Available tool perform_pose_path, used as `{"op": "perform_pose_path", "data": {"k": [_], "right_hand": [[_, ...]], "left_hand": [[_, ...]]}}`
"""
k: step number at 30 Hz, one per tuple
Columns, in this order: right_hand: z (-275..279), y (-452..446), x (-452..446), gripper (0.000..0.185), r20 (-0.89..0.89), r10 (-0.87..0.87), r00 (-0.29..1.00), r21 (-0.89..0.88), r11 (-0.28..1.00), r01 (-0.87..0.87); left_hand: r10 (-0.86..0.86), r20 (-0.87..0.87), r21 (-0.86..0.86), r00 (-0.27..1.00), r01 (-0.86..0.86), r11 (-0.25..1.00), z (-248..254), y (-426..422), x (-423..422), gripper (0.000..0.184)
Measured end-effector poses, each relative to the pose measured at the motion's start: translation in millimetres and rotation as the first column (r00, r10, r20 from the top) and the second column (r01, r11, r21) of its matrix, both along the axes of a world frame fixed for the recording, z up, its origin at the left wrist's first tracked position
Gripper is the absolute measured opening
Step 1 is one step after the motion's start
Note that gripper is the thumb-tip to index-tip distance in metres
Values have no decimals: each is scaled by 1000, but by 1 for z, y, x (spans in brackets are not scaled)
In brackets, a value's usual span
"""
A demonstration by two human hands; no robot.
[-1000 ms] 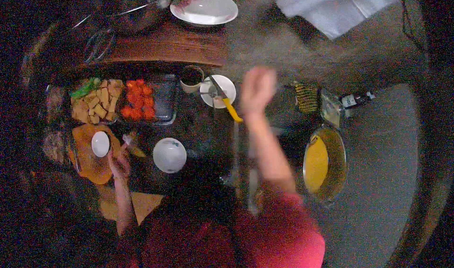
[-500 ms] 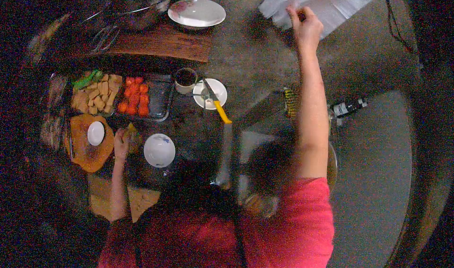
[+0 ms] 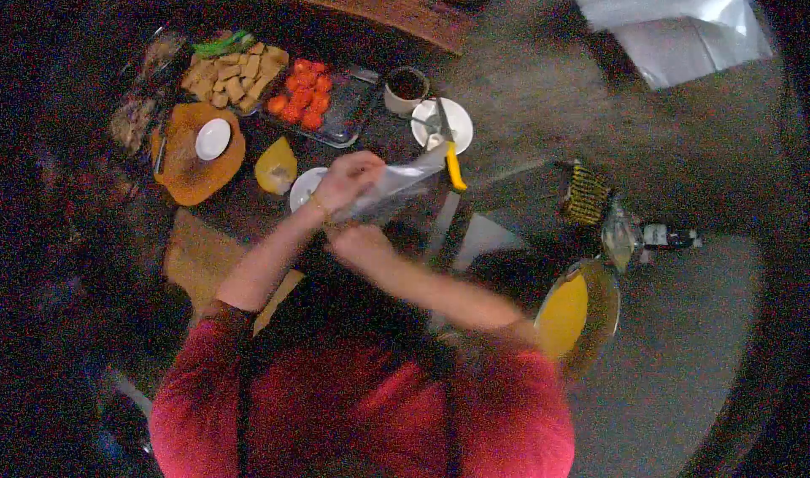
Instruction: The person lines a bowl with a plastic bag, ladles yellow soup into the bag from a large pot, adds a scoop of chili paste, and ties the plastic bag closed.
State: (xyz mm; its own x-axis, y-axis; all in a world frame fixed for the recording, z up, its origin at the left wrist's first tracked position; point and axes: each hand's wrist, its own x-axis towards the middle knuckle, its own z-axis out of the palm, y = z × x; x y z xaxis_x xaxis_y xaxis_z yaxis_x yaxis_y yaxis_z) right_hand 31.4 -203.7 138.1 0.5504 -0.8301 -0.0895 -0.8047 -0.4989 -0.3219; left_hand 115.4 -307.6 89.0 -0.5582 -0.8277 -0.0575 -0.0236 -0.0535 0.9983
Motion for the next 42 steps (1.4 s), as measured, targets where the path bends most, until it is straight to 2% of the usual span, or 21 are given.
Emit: {"op": "perform_pose_path", "data": {"k": [3, 5, 6, 7, 8, 12, 13, 14, 15, 17, 20, 21, 22, 24, 26, 28, 33, 36, 39, 41, 42], "right_hand": [[28, 9, 7, 25, 110, -80, 991, -118, 989, 93], [69, -8, -12, 23, 358, -5, 934, -461, 869, 181], [97, -16, -19, 19, 381, -167, 909, -381, 867, 320], [93, -38, -35, 19, 524, 20, 851, -630, 681, 372], [101, -56, -38, 19, 651, -37, 758, -563, 647, 515], [88, -133, -34, 33, 582, -90, 808, -400, 834, 381], [78, -147, -28, 35, 641, -133, 756, -4, 984, 176], [67, -159, -22, 37, 669, -204, 714, 379, 921, -92], [57, -171, -15, 37, 671, -200, 714, 377, 921, -96], [40, -189, 0, 32, 580, -163, 798, 655, 676, -339], [21, -205, 14, 22, 456, -132, 880, 731, 619, -286], [17, -205, 16, 22, 455, -125, 882, 734, 614, -292], [13, -205, 17, 18, 496, -192, 847, 736, 611, -292], [4, -206, 19, 16, 531, -263, 806, 739, 609, -289], [-8, -201, 19, 14, 526, -397, 752, 759, 619, -203], [-13, -192, 26, 13, 561, -415, 716, 735, 649, -199], [-10, -184, 30, 9, 637, -448, 628, 662, 735, -147], [-14, -185, 21, 8, 616, -370, 695, 442, 893, 83], [-13, -178, 17, 14, 725, -348, 594, 392, 918, 59], [-13, -172, 17, 20, 836, -376, 400, 436, 897, -69], [-22, -172, 16, 20, 835, -382, 395, 440, 896, -63]], "left_hand": [[311, -81, -142, 947, -319, 937, -5, -4, 30, 14], [467, -93, -214, 879, -476, 853, 1, -11, 57, 12], [541, -147, -80, 828, -555, 828, 4, -12, 70, 11], [616, -189, 60, 765, -617, 785, 8, -12, 82, 11], [623, -184, 56, 760, -625, 779, 13, -11, 92, 11], [515, -236, 157, 824, -491, 857, 21, -5, 127, 11], [498, -239, 123, 834, -483, 867, 21, -5, 131, 11], [481, -241, 91, 843, -473, 876, 22, -4, 136, 11], [483, -240, 88, 842, -477, 875, 21, -4, 140, 11], [447, -237, 108, 863, -434, 895, 18, -8, 151, 12], [528, -58, -58, 847, -531, 845, 0, -26, 173, 18], [555, 87, -410, 827, -478, 777, -3, -38, 186, 26], [616, -19, -130, 787, -613, 779, -7, -44, 193, 32], [744, 104, -253, 660, -706, 662, 6, -48, 213, 32], [697, 31, -178, 717, -682, 710, 18, -36, 190, 30], [300, 124, -36, 946, -297, 954, 23, -24, 163, 25], [311, 54, -5, 949, -311, 950, 27, -42, 128, 24], [296, 42, 16, 954, -297, 955, 38, -50, 116, 26], [256, 26, 38, 966, -257, 966, 43, -57, 104, 26], [166, 80, 249, 983, -181, 952, 52, -54, 98, 24], [158, 82, 252, 984, -174, 952, 45, -58, 95, 24]]}}
